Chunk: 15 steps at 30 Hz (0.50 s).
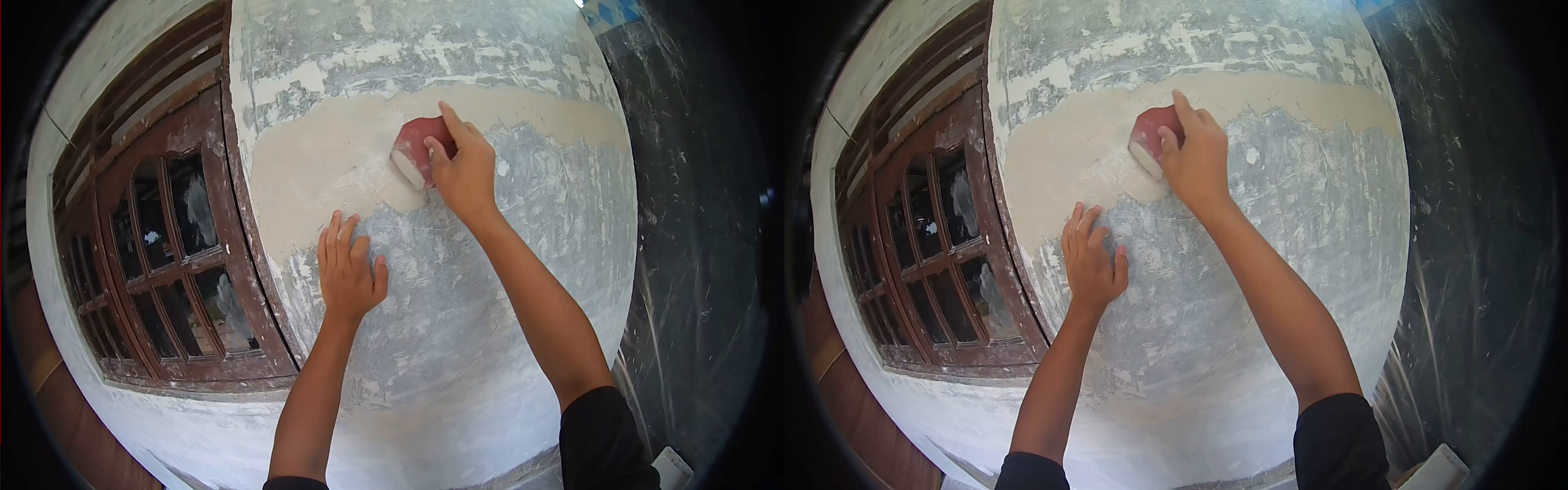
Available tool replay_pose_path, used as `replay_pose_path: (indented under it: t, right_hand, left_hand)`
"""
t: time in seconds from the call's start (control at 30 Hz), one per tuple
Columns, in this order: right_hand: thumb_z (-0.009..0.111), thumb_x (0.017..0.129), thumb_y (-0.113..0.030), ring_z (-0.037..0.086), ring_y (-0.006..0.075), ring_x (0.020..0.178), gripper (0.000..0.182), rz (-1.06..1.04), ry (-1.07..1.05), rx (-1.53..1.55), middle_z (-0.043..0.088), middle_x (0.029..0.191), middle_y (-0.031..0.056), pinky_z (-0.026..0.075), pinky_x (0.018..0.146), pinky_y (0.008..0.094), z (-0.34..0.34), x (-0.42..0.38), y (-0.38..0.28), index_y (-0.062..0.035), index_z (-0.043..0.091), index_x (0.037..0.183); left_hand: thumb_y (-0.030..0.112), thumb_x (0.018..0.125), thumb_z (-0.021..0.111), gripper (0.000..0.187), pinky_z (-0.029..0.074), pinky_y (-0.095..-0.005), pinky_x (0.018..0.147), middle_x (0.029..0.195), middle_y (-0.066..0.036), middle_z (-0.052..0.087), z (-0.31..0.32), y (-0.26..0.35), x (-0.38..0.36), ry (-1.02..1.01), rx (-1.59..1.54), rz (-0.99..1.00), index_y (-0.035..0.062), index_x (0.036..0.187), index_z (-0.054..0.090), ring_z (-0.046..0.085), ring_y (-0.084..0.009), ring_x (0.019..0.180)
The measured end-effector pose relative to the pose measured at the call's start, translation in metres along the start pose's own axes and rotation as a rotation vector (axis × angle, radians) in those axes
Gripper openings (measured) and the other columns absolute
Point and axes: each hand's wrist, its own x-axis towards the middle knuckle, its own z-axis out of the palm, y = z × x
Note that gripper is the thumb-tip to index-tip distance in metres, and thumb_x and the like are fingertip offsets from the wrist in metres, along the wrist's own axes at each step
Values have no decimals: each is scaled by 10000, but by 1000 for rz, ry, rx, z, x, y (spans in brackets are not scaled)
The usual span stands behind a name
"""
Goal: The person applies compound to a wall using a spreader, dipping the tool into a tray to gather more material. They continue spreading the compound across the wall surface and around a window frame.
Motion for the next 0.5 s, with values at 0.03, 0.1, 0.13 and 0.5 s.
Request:
replay_pose_path:
  t: [0.03, 0.1, 0.13, 0.5]
  right_hand:
    - [725, 820, -46, 631, 329, 791, 526, -33, -91, 78, 627, 877, 174, 498, 738, 399, 14, -10, -11, -53, 592, 1329]
    - [709, 821, -33, 621, 349, 778, 512, -122, -194, 127, 617, 860, 188, 494, 723, 402, 35, -22, -19, -40, 593, 1320]
    - [705, 822, -32, 626, 348, 780, 506, -120, -175, 86, 620, 868, 190, 497, 722, 404, 37, -19, -12, -31, 594, 1315]
    - [716, 806, -23, 626, 330, 767, 513, -139, -179, 137, 618, 854, 181, 495, 713, 400, 34, -20, -14, -54, 608, 1307]
  left_hand:
    - [149, 847, 587, 383, 276, -603, 1091, 1366, -226, 487, 0, 0, -1, 0, -2, 0, 46, 1188, 446, 396, -478, 1350]
    - [150, 852, 582, 375, 274, -603, 1093, 1366, -226, 485, 1, -2, -1, -5, 12, -7, 45, 1186, 447, 395, -477, 1351]
    - [150, 852, 582, 375, 274, -603, 1093, 1366, -226, 485, 1, -1, -1, -7, 11, -6, 45, 1186, 447, 395, -477, 1351]
    - [160, 853, 577, 355, 287, -585, 1086, 1355, -231, 494, -1, -1, 0, -22, 15, 4, 39, 1167, 466, 403, -476, 1339]
